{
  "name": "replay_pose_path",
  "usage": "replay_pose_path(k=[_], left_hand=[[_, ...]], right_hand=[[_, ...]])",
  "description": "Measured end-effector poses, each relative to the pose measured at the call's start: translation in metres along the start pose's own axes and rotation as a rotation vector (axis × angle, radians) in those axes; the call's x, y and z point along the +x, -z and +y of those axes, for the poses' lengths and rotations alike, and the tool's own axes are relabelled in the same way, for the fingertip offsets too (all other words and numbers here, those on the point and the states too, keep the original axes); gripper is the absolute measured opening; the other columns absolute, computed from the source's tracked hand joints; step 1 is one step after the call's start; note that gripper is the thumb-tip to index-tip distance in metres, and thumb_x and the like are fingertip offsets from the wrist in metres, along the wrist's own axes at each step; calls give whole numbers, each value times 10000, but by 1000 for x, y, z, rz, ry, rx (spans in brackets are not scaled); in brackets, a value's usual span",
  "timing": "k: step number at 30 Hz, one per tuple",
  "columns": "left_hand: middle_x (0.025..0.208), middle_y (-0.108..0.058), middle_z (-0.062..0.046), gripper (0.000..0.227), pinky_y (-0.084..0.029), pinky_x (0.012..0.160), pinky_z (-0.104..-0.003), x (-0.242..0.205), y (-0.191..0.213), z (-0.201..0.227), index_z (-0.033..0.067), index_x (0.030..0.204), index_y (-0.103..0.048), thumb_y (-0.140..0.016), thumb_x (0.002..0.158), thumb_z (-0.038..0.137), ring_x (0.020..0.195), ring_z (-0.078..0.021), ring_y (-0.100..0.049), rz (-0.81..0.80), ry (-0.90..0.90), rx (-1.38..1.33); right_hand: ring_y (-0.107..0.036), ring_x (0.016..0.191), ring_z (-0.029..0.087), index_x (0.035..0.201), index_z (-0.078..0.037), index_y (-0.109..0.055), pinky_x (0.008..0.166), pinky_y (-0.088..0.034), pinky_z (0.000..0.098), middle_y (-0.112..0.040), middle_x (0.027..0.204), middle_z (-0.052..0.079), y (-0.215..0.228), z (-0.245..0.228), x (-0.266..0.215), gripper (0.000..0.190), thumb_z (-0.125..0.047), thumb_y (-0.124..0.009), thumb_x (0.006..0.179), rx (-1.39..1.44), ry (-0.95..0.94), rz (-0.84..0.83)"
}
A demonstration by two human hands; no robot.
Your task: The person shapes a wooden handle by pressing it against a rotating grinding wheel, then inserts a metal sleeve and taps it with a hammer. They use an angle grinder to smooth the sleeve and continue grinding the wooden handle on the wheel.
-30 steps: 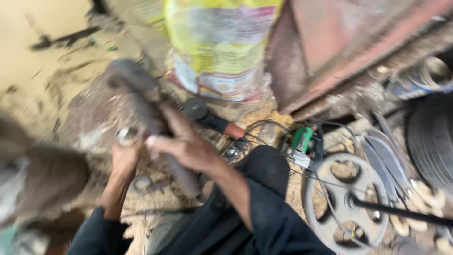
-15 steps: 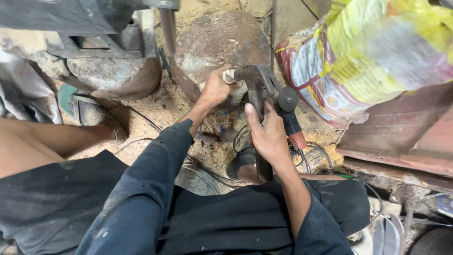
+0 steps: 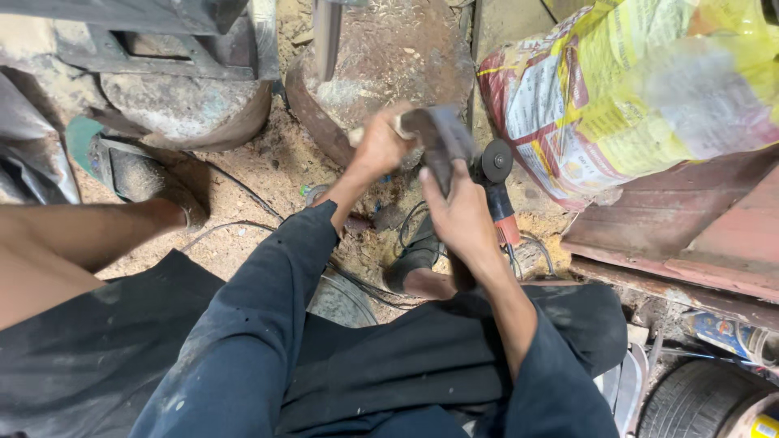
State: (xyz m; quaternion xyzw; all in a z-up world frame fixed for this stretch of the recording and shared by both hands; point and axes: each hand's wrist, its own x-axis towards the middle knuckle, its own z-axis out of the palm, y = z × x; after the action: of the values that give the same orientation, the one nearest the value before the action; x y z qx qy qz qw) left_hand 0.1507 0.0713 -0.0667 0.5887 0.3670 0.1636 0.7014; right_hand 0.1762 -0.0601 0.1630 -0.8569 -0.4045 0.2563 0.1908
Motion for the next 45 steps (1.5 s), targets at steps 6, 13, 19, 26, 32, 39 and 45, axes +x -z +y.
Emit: replay_pose_path(k=[6, 13, 19, 26, 32, 39, 45], left_hand=[[1051, -697, -10, 403, -573, 866, -284, 7, -3, -16, 47, 1133, -662, -833, 774, -18, 979, -130, -651, 107, -150, -57], [1197, -664, -41, 583, -524, 975, -295, 9, 7, -10, 28, 1241, -588, -902, 750, 31, 1089, -155, -651, 127, -180, -32], [1138, -695, -102, 473, -565, 934, -333, -6, 8, 2, 39, 1179, -651, -874, 768, 108, 1055, -218, -673, -2, -11, 88], [1167, -654, -172, 707, -536, 950, -407, -8, 27, 10, -15, 1279, -549, -956, 737, 186, 1077, -291, -655, 280, -487, 243], [1123, -740, -132, 686, -581, 978, -381, -7, 26, 27, 35, 1354, -472, -832, 834, 303, 1051, -219, -746, -29, -66, -206], [1004, -739, -124, 507, -597, 918, -410, -2, 21, 25, -8, 1129, -634, -920, 775, 214, 929, -221, -704, 2, -20, -131], [1099, -723, 25, 550, -427, 1004, -367, -7, 33, 27, 141, 1199, -636, -888, 711, 119, 1059, -121, -660, -68, -97, -45]], right_hand=[[-535, 474, 99, 1052, -37, -620, 423, -436, 276, -565, 629, 0, 27, 55, -3, 364, -400, -597, 1028, 427, -48, 94], [-592, 576, 111, 1061, -18, -542, 542, -513, 268, -581, 730, 20, 68, -2, -48, 379, -368, -530, 1206, 544, 319, 366], [-595, 461, 162, 1079, 31, -595, 451, -465, 331, -589, 588, 102, -16, 42, 7, 428, -394, -603, 1029, 194, -26, 45], [-544, 457, 121, 1071, -57, -540, 408, -462, 274, -544, 620, 22, 16, 58, -7, 305, -362, -517, 1061, 649, -17, 97], [-545, 482, 112, 1025, -59, -543, 428, -463, 261, -544, 638, 31, 18, 57, -6, 343, -399, -517, 1069, 713, -64, 88], [-558, 477, 113, 1034, -47, -561, 430, -467, 264, -563, 647, 25, 14, 67, -11, 374, -419, -525, 1058, 665, -113, 2], [-552, 455, 114, 1166, -89, -550, 406, -484, 274, -566, 621, 26, 55, 28, -14, 407, -460, -548, 999, 665, -31, -45]])
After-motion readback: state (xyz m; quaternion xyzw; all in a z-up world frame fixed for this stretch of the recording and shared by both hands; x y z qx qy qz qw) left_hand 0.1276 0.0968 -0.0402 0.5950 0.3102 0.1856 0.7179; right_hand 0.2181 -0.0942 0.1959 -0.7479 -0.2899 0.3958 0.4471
